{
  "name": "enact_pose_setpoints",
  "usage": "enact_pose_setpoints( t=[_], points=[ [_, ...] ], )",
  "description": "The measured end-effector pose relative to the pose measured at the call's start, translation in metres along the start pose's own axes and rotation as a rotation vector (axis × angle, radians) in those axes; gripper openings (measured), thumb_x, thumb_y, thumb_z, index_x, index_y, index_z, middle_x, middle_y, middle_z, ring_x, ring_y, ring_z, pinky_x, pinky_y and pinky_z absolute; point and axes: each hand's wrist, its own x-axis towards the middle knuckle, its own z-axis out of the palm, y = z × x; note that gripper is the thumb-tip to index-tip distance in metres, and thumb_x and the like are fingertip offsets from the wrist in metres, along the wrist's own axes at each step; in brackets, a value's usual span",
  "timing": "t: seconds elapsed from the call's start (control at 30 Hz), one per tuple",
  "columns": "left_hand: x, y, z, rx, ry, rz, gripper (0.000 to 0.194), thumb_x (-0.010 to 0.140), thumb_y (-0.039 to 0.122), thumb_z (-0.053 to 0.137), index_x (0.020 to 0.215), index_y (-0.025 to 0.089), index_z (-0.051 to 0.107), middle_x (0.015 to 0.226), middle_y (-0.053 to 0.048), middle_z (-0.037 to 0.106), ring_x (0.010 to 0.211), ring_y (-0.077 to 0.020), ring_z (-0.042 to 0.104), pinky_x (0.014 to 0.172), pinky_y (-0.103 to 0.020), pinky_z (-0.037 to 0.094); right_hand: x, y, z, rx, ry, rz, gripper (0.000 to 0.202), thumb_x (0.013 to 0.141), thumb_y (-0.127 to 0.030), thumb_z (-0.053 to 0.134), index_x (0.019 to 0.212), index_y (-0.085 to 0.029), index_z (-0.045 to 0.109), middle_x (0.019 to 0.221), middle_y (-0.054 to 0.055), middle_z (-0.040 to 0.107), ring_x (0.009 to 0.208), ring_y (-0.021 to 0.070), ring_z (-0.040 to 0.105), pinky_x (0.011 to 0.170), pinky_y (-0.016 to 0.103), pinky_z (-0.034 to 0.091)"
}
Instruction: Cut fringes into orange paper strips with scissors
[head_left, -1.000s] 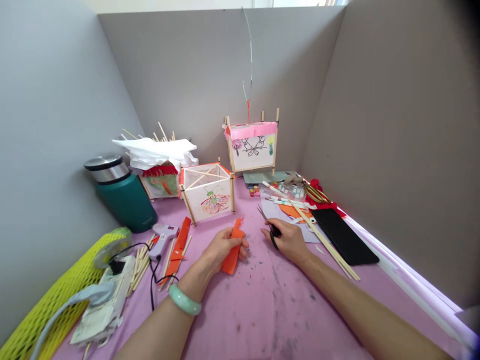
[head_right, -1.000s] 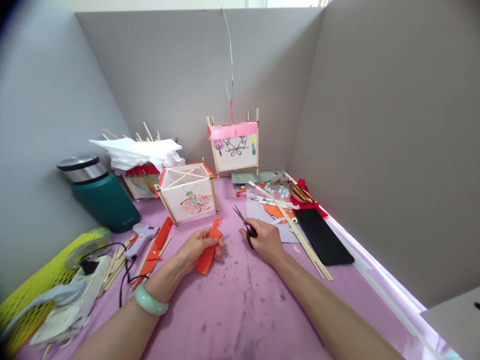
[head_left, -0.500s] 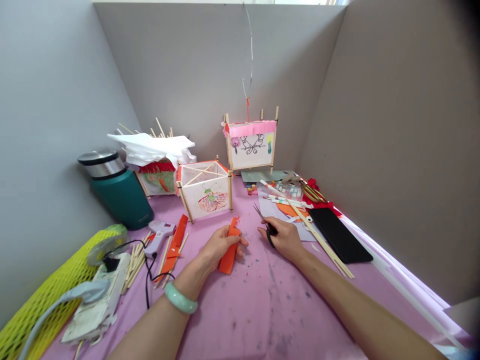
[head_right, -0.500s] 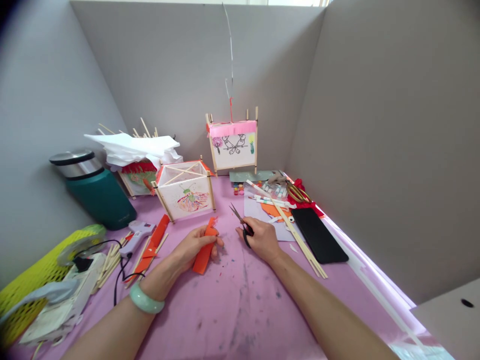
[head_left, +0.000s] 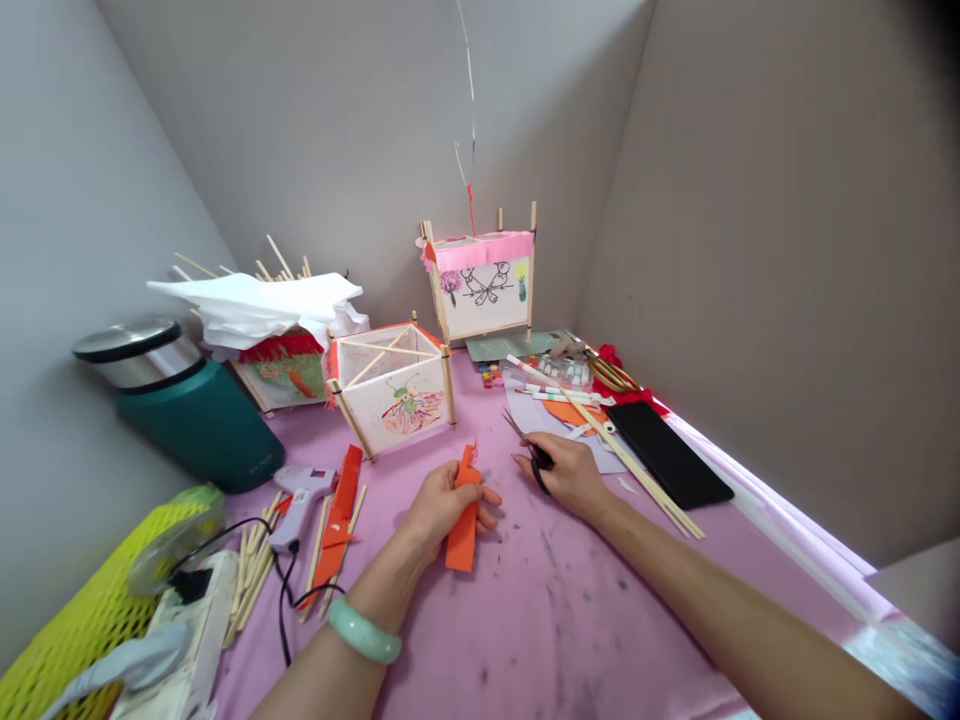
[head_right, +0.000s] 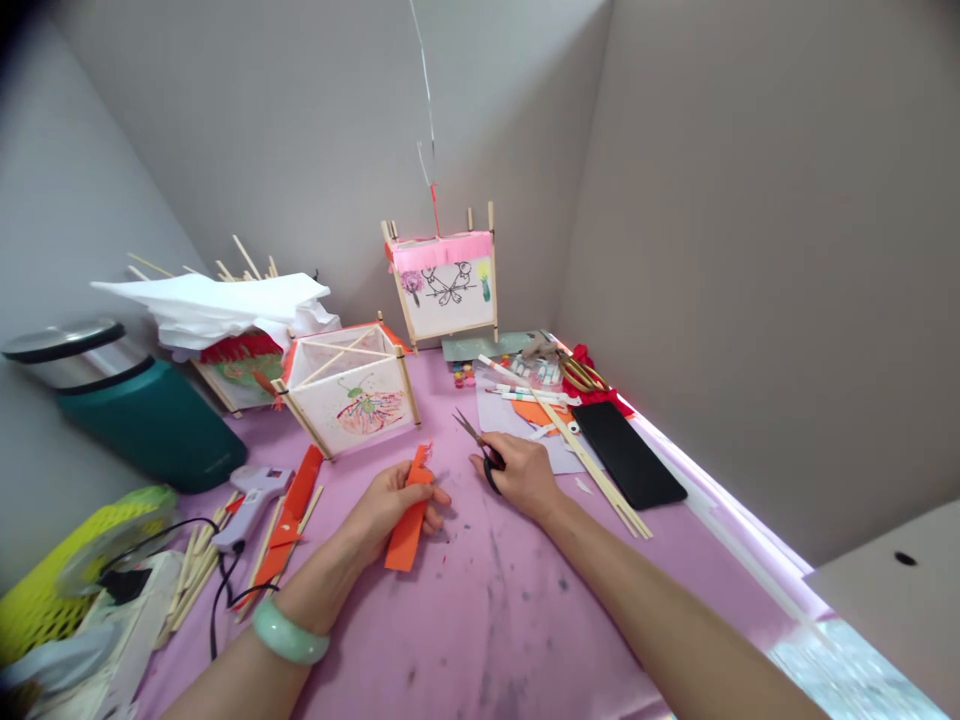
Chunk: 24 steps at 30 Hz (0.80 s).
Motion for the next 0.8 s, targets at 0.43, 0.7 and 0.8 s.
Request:
enact_pose_setpoints(
  t=[0.43, 0.7, 0.8],
  points=[
    [0.012, -0.017, 0.007, 0.187, 0.042, 0.099, 0.012, 0.079, 0.02, 0.054, 0.075, 0.019, 0.043, 0.062, -0.002, 0.068, 0.034, -0.0103, 0.055, 0.036, -0.021, 0.044, -0.001, -0.003, 0.001, -0.189, -0.002, 0.108, 0.027, 0.082, -0.042, 0.057, 0.094, -0.019, 0.062, 0.074, 0.002, 0.064, 0.067, 0.0159, 0.058, 0.065, 0.025, 0.04],
    [0.001, -0.011, 0.005, 0.226, 0.058, 0.224, 0.018, 0.077, 0.033, 0.057, 0.081, 0.015, 0.059, 0.063, 0.001, 0.065, 0.029, -0.0044, 0.04, 0.031, -0.018, 0.03, 0.003, -0.026, -0.006, -0.294, -0.045, 0.279, 0.036, 0.075, -0.037, 0.066, 0.106, -0.022, 0.057, 0.095, 0.007, 0.062, 0.087, 0.0225, 0.056, 0.069, 0.029, 0.039],
    [-0.001, -0.01, 0.003, 0.236, 0.092, 0.239, 0.027, 0.077, 0.04, 0.058, 0.087, 0.015, 0.061, 0.055, 0.004, 0.059, 0.03, -0.0058, 0.04, 0.032, -0.019, 0.03, -0.005, -0.053, -0.009, -0.308, -0.11, 0.307, 0.049, 0.071, -0.034, 0.068, 0.115, -0.021, 0.052, 0.098, 0.01, 0.062, 0.088, 0.0242, 0.056, 0.069, 0.03, 0.04]
  ],
)
